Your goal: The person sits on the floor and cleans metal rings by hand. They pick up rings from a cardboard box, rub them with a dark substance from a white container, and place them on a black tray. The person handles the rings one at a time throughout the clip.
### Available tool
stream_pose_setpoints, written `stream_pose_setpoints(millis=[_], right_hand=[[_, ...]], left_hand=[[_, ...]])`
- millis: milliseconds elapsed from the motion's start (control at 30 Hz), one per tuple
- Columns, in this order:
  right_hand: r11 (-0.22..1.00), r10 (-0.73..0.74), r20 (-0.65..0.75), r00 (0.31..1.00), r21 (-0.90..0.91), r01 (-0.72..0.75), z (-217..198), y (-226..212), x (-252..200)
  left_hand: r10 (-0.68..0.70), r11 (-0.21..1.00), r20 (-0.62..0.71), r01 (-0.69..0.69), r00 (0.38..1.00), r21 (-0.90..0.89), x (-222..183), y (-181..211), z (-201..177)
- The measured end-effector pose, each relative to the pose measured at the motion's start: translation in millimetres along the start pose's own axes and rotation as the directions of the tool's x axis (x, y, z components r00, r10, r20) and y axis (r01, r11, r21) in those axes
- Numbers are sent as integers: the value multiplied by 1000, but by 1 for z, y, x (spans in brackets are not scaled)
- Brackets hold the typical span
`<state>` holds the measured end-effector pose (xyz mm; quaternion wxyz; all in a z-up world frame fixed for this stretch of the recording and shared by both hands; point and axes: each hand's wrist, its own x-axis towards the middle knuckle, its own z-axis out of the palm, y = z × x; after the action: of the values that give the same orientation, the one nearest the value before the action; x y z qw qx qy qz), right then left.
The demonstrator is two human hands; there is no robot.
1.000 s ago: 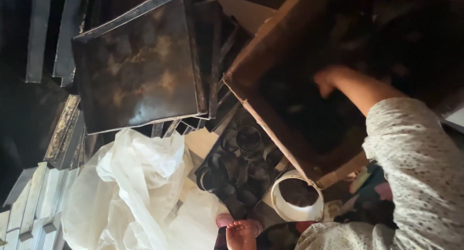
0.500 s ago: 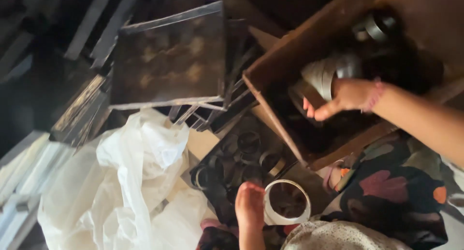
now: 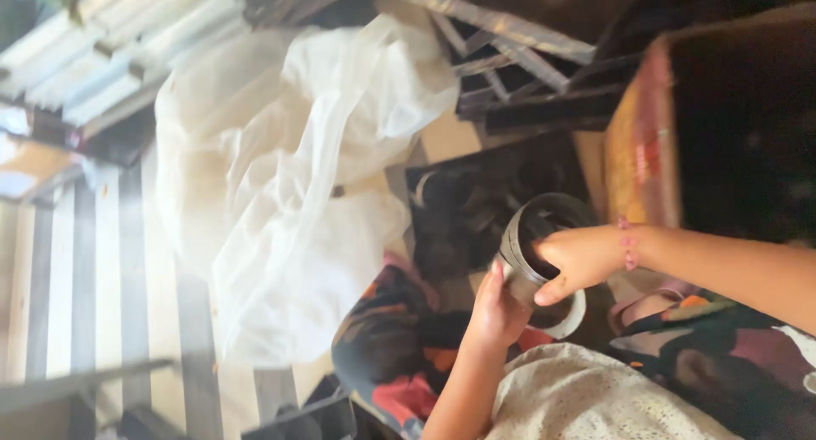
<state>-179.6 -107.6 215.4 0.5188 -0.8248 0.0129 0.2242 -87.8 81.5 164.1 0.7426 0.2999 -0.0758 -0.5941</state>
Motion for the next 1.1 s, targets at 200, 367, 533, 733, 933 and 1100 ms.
stream_pose_setpoints(millis=[200, 367, 533, 733, 933, 1100], right_hand=[[926, 99, -203, 974, -339, -165, 36, 37, 36], [942, 29, -387, 921, -299, -155, 55, 42, 28], [968, -148, -679, 719, -249, -37, 71, 38, 18], [999, 29, -741, 671, 42, 3, 86, 67, 10], [868, 252, -814, 523, 428, 249, 84, 125, -4], [866, 289, -817, 500, 445, 227, 99, 103, 9]], left_hand=[[49, 988, -182, -74, 982, -132, -6, -9, -44], [88, 996, -175, -92, 981, -13, -8, -1, -33], [61, 832, 33, -69, 998, 551, -5, -22, -70], [-59, 804, -14, 56, 998, 592, -14, 12, -34], [138, 957, 8, -135, 990, 256, -17, -1, -109], [44, 993, -75, -35, 996, 109, 0, -12, -70]])
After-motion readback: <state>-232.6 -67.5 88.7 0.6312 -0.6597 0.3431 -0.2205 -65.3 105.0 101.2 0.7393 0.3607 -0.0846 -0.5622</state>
